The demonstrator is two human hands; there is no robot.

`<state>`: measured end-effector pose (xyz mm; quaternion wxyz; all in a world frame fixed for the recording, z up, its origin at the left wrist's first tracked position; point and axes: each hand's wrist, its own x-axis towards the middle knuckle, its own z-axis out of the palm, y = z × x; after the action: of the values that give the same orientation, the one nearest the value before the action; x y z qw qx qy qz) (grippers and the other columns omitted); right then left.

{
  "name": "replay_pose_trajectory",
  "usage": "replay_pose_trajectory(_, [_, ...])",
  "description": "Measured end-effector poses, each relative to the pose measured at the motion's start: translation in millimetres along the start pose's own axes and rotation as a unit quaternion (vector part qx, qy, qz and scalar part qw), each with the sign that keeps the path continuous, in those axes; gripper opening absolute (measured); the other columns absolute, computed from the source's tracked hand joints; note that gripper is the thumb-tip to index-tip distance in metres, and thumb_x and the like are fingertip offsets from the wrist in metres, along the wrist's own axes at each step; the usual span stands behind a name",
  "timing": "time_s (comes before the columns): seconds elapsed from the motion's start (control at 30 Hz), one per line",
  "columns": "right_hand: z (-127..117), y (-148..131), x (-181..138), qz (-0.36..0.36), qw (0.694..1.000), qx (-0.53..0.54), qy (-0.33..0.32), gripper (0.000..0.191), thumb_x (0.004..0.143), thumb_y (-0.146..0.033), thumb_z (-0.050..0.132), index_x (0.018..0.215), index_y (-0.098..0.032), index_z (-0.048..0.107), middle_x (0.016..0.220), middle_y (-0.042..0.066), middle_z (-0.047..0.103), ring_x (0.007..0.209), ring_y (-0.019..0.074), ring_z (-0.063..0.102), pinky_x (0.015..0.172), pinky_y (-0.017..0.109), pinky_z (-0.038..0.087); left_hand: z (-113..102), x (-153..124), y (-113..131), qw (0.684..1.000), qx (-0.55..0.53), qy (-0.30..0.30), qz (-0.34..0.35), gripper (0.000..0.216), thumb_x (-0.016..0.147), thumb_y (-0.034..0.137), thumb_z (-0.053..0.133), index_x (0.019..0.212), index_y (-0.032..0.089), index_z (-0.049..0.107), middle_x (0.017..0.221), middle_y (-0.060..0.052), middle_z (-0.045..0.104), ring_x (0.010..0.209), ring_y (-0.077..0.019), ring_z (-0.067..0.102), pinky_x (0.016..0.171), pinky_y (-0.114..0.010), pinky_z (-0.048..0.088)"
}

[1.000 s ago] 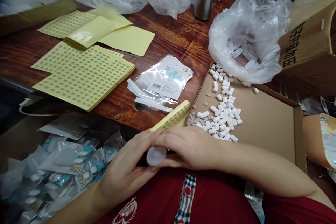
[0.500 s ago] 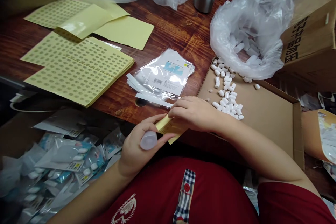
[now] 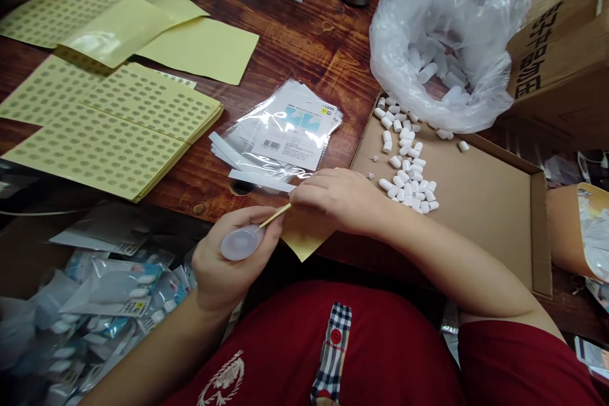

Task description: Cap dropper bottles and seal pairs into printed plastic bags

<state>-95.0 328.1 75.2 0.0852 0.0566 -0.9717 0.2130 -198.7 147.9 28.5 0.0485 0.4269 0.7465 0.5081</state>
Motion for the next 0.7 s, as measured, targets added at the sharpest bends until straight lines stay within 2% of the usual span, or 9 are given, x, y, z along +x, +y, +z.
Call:
replay_pose_trajectory(0.23, [-0.4,-0.7,1.1,0.027,0.999,0.021,0.001,0.011,0.093,-0.019,0.051,0.095,-0.017,0.062,0.098,0.007,0.072,0.090,0.0190,0.066,0.074,0.031,0.053,-1.3,2.1,0.3,1.000,0.003,-0.013,0.006,0.013,0.080,0.018,0.069,0.093,0.020,0.070,0.085,0.000,0.075,0.071,-0.0153,0.070,0.073,-0.026,0.057])
replay_pose_trajectory(0.37, [1.0,-1.3,1.2,0.019,0.999,0.023,0.026,0.013,0.094,-0.018,0.048,0.093,-0.016,0.061,0.108,0.009,0.070,0.096,0.0189,0.066,0.077,0.032,0.054,1.0,4.4,0.4,1.000,0.003,0.002,0.005,0.012,0.079,0.017,0.070,0.090,0.019,0.069,0.083,0.001,0.075,0.071,-0.0142,0.070,0.072,-0.023,0.056])
replay_pose_trajectory(0.47, [-0.4,-3.8,0.8,0.042,0.997,0.057,0.044,0.011,0.093,-0.018,0.049,0.091,-0.016,0.059,0.113,0.011,0.068,0.102,0.0188,0.064,0.083,0.034,0.054,1.1,8.2,-1.9,1.000,0.012,0.004,-0.004,0.011,0.080,0.018,0.069,0.091,0.018,0.068,0.084,0.001,0.075,0.073,-0.0146,0.071,0.072,-0.022,0.057])
replay_pose_trajectory(0.57, [-7.5,-11.6,-1.3,0.089,0.987,0.117,0.070,0.006,0.092,-0.017,0.051,0.093,-0.017,0.057,0.115,0.012,0.065,0.108,0.0182,0.060,0.091,0.036,0.051,-3.7,9.6,-5.2,0.999,0.018,-0.020,0.024,0.020,0.082,0.020,0.067,0.103,0.018,0.065,0.104,-0.005,0.074,0.089,-0.0203,0.071,0.082,-0.031,0.057])
replay_pose_trajectory(0.63, [-15.9,-22.2,-3.5,0.135,0.974,0.162,0.081,0.004,0.092,-0.017,0.052,0.092,-0.017,0.056,0.116,0.012,0.064,0.110,0.0178,0.059,0.094,0.037,0.049,-10.4,8.2,-4.8,0.996,0.044,-0.015,0.073,0.031,0.082,0.020,0.069,0.112,0.018,0.061,0.127,-0.012,0.064,0.109,-0.0269,0.065,0.093,-0.041,0.054])
replay_pose_trajectory(0.7, [-26.4,-37.4,-6.1,0.181,0.958,0.212,0.070,0.003,0.092,-0.018,0.053,0.091,-0.018,0.055,0.117,0.011,0.063,0.112,0.0179,0.058,0.096,0.037,0.048,-18.4,6.0,0.1,0.988,0.082,0.011,0.131,0.040,0.078,0.016,0.072,0.116,0.019,0.058,0.131,-0.014,0.061,0.114,-0.0290,0.062,0.095,-0.044,0.052])
